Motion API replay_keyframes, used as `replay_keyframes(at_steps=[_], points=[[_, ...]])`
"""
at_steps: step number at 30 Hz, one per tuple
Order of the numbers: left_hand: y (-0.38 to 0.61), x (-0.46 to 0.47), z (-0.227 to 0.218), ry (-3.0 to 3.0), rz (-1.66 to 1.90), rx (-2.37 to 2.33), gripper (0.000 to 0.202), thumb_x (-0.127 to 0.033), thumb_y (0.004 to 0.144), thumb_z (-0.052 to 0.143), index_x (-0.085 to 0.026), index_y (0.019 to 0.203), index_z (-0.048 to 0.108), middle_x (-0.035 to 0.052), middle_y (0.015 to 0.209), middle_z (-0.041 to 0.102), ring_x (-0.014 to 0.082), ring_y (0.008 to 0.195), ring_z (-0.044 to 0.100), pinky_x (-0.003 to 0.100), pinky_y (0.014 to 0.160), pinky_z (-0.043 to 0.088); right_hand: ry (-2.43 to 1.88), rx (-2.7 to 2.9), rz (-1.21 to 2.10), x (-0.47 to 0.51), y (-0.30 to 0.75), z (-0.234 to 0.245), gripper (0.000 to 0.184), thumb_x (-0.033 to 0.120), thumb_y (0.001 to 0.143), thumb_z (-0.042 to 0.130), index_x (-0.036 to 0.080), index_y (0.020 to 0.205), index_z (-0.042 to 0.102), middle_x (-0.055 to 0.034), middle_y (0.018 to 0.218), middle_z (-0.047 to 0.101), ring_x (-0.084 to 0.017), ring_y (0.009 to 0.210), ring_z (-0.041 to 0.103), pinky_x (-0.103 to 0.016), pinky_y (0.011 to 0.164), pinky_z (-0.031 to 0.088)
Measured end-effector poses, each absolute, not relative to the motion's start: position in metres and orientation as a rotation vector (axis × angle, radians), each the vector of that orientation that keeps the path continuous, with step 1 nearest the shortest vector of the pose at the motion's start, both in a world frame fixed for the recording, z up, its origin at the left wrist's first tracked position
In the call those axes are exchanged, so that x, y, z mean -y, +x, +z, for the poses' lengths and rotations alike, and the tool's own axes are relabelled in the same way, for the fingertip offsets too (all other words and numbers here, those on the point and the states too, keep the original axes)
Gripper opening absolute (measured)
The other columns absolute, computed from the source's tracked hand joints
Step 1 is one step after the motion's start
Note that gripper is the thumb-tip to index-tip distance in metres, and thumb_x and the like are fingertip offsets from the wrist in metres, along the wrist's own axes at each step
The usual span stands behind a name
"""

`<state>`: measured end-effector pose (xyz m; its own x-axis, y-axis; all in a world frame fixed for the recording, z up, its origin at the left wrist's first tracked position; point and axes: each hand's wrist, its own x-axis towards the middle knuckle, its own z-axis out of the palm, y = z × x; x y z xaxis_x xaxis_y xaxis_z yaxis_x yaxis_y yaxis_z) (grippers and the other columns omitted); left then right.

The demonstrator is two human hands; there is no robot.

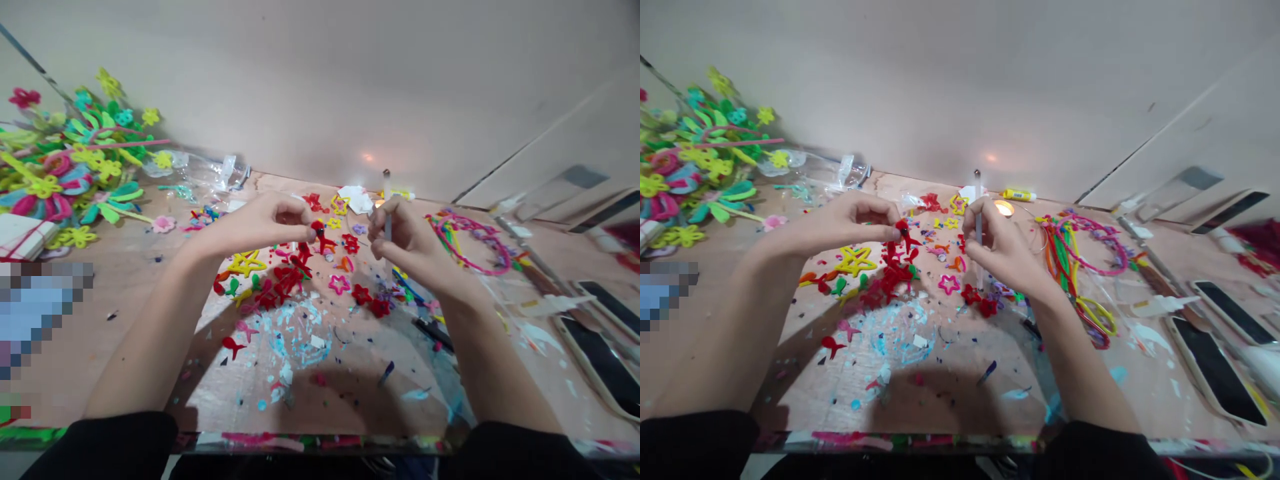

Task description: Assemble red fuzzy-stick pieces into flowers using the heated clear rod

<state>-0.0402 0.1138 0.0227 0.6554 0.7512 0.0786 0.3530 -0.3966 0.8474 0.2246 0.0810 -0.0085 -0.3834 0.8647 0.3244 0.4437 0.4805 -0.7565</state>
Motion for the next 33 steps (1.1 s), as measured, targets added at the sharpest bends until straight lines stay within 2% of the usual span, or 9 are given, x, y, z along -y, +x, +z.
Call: replay_keyframes(at_steps=[5,8,15,20,24,28,33], points=[[-0.04,-0.113,0.024,2.034,0.552,-0.909,0.011,-0.023,0.078,0.061,-0.015,0.071,0.063,0.0002,0.069,0.06,0.012,0.066,0.054,0.026,0.061,0.036,-1.197,2.176,0.745,-0.069,0.235,-0.037,0.024,0.009,0.08,0.054,0.024,0.096,0.044,0.0005,0.088,0.045,-0.015,0.075,0.044,-0.031,0.068,0.037],[-0.041,-0.113,0.022,2.058,0.579,-0.9,0.01,-0.023,0.078,0.061,-0.015,0.072,0.063,-0.0001,0.071,0.06,0.0119,0.067,0.053,0.027,0.061,0.035,-1.287,2.153,0.76,-0.057,0.241,-0.052,0.016,0.014,0.084,0.052,0.024,0.093,0.042,0.0011,0.085,0.044,-0.015,0.073,0.042,-0.031,0.066,0.036],[-0.039,-0.114,0.02,2.01,0.584,-0.954,0.008,-0.022,0.076,0.063,-0.015,0.074,0.067,0.0005,0.07,0.057,0.0148,0.07,0.054,0.029,0.064,0.036,-1.348,2.168,0.691,-0.029,0.245,-0.067,0.013,0.013,0.083,0.044,0.023,0.091,0.042,0.0007,0.082,0.047,-0.016,0.072,0.045,-0.031,0.066,0.037],[-0.039,-0.118,0.016,1.988,0.586,-0.941,0.009,-0.022,0.076,0.066,-0.015,0.071,0.065,0.0002,0.068,0.053,0.015,0.071,0.053,0.03,0.065,0.035,-1.431,2.136,0.757,-0.012,0.246,-0.075,0.008,0.015,0.091,0.039,0.023,0.092,0.043,-0.0009,0.083,0.051,-0.016,0.072,0.049,-0.031,0.067,0.039],[-0.04,-0.118,0.015,2.026,0.594,-0.924,0.01,-0.021,0.077,0.066,-0.014,0.07,0.064,0.0006,0.067,0.052,0.0152,0.071,0.054,0.03,0.065,0.036,-1.343,2.263,0.821,-0.001,0.248,-0.082,0.017,0.011,0.093,0.036,0.022,0.095,0.048,-0.0041,0.09,0.058,-0.019,0.083,0.055,-0.035,0.077,0.043],[-0.039,-0.116,0.016,2.012,0.598,-0.96,0.009,-0.021,0.076,0.067,-0.014,0.071,0.064,0.0008,0.067,0.05,0.0159,0.073,0.054,0.03,0.065,0.037,-1.373,2.456,0.634,0.008,0.248,-0.087,0.016,0.016,0.097,0.04,0.021,0.097,0.055,-0.0078,0.098,0.062,-0.024,0.096,0.057,-0.043,0.088,0.042],[-0.039,-0.116,0.016,2.017,0.566,-0.986,0.011,-0.025,0.075,0.066,-0.014,0.074,0.064,0.0009,0.068,0.049,0.0168,0.075,0.054,0.03,0.066,0.037,-1.486,2.555,0.645,0.018,0.247,-0.092,0.019,0.015,0.099,0.038,0.019,0.1,0.057,-0.0086,0.094,0.064,-0.023,0.086,0.061,-0.038,0.079,0.048]])
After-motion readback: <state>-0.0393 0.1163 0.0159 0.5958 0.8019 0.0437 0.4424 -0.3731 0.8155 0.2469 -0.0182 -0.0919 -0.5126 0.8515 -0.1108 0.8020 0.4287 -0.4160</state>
